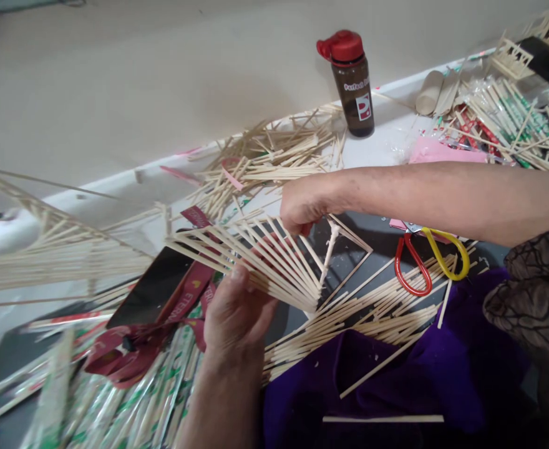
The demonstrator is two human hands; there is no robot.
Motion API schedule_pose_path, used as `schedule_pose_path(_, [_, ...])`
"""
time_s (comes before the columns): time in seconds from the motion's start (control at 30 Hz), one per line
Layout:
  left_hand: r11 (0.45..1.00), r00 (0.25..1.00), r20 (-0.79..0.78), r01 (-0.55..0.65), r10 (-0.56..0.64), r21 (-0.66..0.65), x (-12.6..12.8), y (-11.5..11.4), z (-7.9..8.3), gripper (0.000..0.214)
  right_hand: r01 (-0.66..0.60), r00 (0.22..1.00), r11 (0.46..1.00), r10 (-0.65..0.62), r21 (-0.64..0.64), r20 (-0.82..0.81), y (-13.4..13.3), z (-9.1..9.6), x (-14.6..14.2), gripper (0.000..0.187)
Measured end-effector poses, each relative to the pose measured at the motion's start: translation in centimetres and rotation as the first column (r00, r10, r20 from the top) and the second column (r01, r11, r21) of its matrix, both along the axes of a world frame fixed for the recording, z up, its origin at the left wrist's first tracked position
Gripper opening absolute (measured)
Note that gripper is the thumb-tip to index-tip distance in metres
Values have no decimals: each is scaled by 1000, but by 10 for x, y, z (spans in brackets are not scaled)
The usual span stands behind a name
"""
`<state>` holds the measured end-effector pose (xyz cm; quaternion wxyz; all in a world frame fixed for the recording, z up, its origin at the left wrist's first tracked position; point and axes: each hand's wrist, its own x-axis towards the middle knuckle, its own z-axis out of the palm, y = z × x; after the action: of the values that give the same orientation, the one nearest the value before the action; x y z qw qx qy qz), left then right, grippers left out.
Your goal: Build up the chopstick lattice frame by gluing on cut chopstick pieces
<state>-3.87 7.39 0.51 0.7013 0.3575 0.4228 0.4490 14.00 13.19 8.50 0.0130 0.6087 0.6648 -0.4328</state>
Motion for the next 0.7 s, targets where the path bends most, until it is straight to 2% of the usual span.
schedule_pose_path(0.1, [1000, 1000, -6, -9, 9, -3, -1, 0, -1, 46, -70, 998, 995, 70, 71, -2, -1, -1, 0, 6])
schedule_pose_path(0.27, [1000, 1000, -4, -14, 14, -17, -1, 0, -1, 50, -122, 992, 986, 117, 112, 46, -1, -2, 1, 9])
schedule_pose_path(0.53, [1000, 1000, 4, -14, 14, -16, 1, 1, 0, 51, -132, 991, 987, 134, 97, -14, 1, -5, 1, 6])
schedule_pose_path(0.7, [1000, 1000, 4, -17, 17, 0, 1, 2, -2, 49, -158, 987, 978, 158, 138, 15, 1, -6, 1, 6])
